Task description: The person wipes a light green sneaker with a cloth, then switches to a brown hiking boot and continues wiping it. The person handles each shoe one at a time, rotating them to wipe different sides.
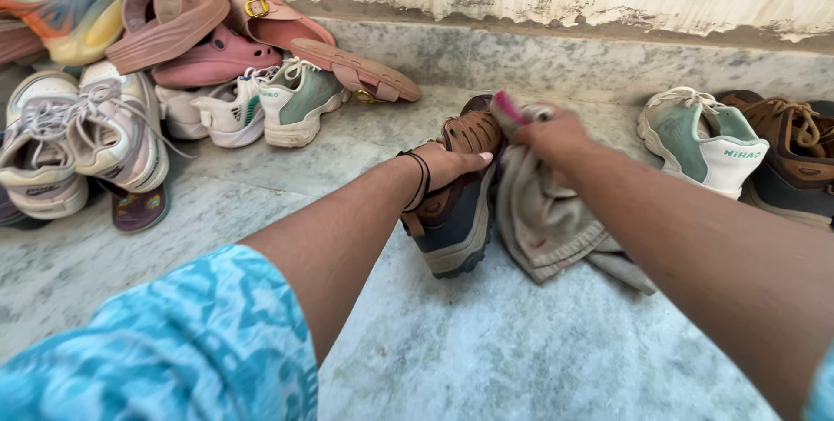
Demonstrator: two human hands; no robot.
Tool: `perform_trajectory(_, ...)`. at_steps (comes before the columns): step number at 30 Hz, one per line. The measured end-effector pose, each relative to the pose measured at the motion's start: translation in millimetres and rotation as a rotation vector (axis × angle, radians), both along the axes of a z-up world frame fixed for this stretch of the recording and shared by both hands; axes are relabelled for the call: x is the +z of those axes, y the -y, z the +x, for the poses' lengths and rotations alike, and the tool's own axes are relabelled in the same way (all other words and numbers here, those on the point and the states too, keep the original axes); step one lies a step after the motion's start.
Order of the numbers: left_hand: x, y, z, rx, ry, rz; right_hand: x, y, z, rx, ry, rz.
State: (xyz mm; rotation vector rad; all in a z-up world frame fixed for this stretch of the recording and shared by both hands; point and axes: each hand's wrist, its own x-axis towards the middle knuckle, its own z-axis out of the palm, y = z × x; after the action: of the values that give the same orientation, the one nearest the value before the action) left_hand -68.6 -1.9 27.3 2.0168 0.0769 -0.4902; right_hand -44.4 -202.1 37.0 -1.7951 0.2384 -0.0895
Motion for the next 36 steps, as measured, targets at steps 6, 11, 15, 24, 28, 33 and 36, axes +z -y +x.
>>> perform_trajectory(6, -2, -4, 5, -0.034, 0.049, 0.192, -6, 1, 3, 0.101, -0.084, 0.037)
perform_trajectory(11, -8, -2, 10, -0.021, 0.118, 0.182, -8, -7, -27, 0.095, -0.233, 0.095)
perform_trajectory(15, -13, -5, 10, 0.031, 0.07, 0.147, -7, -10, -56, 0.256, -0.25, -0.005)
perform_trajectory(24, -15, 2, 6, 0.181, 0.126, 0.206, 10, -4, -72, 0.613, -0.285, -0.37)
perform_trajectory(28, -10, 3, 3, 0.232, 0.19, 0.192, 10, 14, -75, 0.658, -0.259, -0.557)
perform_trajectory(33, -7, 7, 9, 0.417, 0.054, -0.043, 25, 38, -59, 0.226, -0.226, -0.348)
perform_trajectory(36, -12, 14, 13, 0.395, 0.099, -0.166, 47, 39, -38, 0.027, -0.16, -0.039)
